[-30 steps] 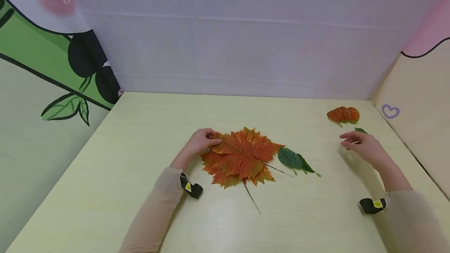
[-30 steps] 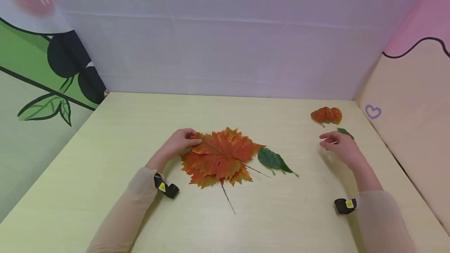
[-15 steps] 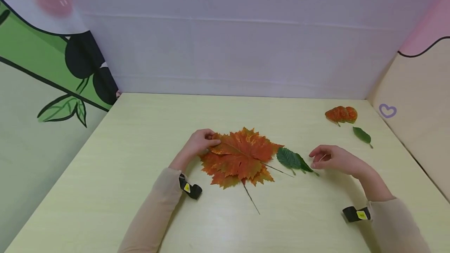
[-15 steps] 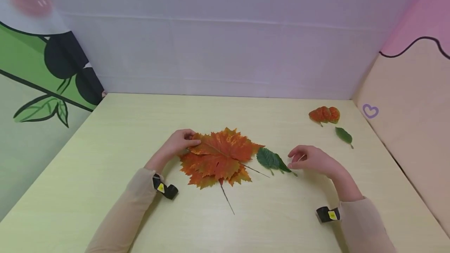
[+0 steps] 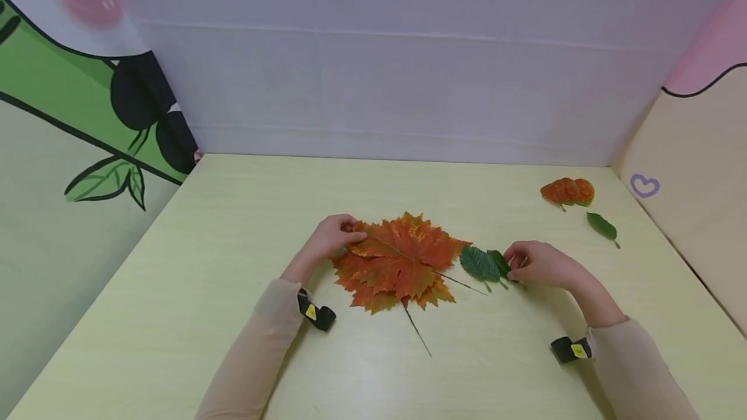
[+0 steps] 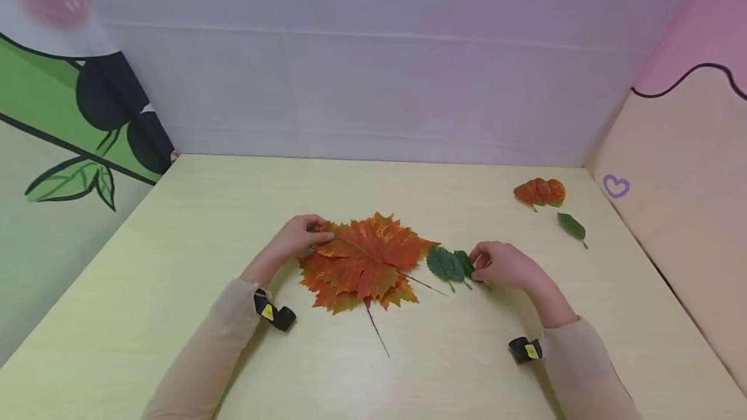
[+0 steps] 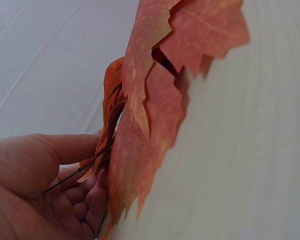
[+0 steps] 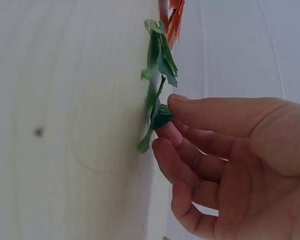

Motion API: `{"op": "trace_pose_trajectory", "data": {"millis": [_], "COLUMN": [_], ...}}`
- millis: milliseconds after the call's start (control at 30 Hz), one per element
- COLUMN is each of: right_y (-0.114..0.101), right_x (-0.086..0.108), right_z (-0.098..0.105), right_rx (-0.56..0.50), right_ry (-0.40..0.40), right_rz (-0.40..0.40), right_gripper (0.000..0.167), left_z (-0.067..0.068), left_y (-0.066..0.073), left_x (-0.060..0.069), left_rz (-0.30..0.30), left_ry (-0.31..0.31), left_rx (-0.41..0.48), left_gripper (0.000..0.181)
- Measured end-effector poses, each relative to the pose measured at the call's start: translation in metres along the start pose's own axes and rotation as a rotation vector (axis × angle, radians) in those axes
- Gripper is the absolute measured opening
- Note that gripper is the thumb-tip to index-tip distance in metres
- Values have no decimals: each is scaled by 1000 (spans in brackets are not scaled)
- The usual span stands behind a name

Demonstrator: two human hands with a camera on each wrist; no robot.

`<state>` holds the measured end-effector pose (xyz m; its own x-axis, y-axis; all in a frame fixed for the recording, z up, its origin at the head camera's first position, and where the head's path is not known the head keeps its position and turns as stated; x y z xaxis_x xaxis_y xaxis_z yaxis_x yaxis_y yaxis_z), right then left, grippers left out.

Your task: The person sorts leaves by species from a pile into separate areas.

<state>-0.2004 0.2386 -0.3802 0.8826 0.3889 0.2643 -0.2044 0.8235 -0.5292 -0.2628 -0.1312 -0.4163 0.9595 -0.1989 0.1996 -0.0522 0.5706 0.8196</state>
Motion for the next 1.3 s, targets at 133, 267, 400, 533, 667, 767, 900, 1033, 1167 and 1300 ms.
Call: {"op": "trace_pose_trajectory", "data": {"millis": [133, 267, 400, 533, 667, 767, 900, 1033, 1167, 1300], "right_y": [-2, -1, 0, 0, 5, 16, 36, 57, 73, 84], "right_x": [-3, -6, -9, -10, -9, -9, -9, -6, -2, 3], "right_z": [2, 2, 4, 11, 21, 28, 36, 43, 50, 57], "right_rx": [27, 56, 83, 69, 38, 21, 28, 66, 96, 101], "right_ry": [31, 59, 119, 204, 257, 288, 332, 377, 397, 378], "right_rz": [-40, -72, -96, -110, -132, -167, -219, -267, -306, -362], "right_gripper": [23, 22, 19, 23, 27, 30, 33, 34, 34, 36], "left_z": [0, -1, -1, -1, 0, 1, 0, -1, -1, -1], "left_y": [-1, 0, 1, 1, 2, 3, 2, 0, -1, -2], "left_x": [1, 0, 0, 0, 1, 3, 1, -2, -3, -3], "left_rz": [8, 0, -6, -8, -9, -27, -27, -18, -20, -14], "left_ry": [1, 2, -1, -1, -4, -2, -3, 0, 7, 9], "left_rx": [1, 7, 13, 17, 31, 25, 12, 4, -4, -2], "left_gripper": [25, 25, 25, 25, 25, 26, 27, 25, 26, 26]}}
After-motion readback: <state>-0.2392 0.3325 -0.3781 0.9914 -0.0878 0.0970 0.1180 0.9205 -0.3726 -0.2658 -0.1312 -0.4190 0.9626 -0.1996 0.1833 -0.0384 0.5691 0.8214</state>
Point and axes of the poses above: each hand's wrist, its own x-axis away from the middle knuckle, its own z-axis out of the back of the hand, y = z × x, the point moved 3 cm from there along -x, towards the middle knuckle, and after that the axes turned 4 degrees about x, right-handed, at the moved point
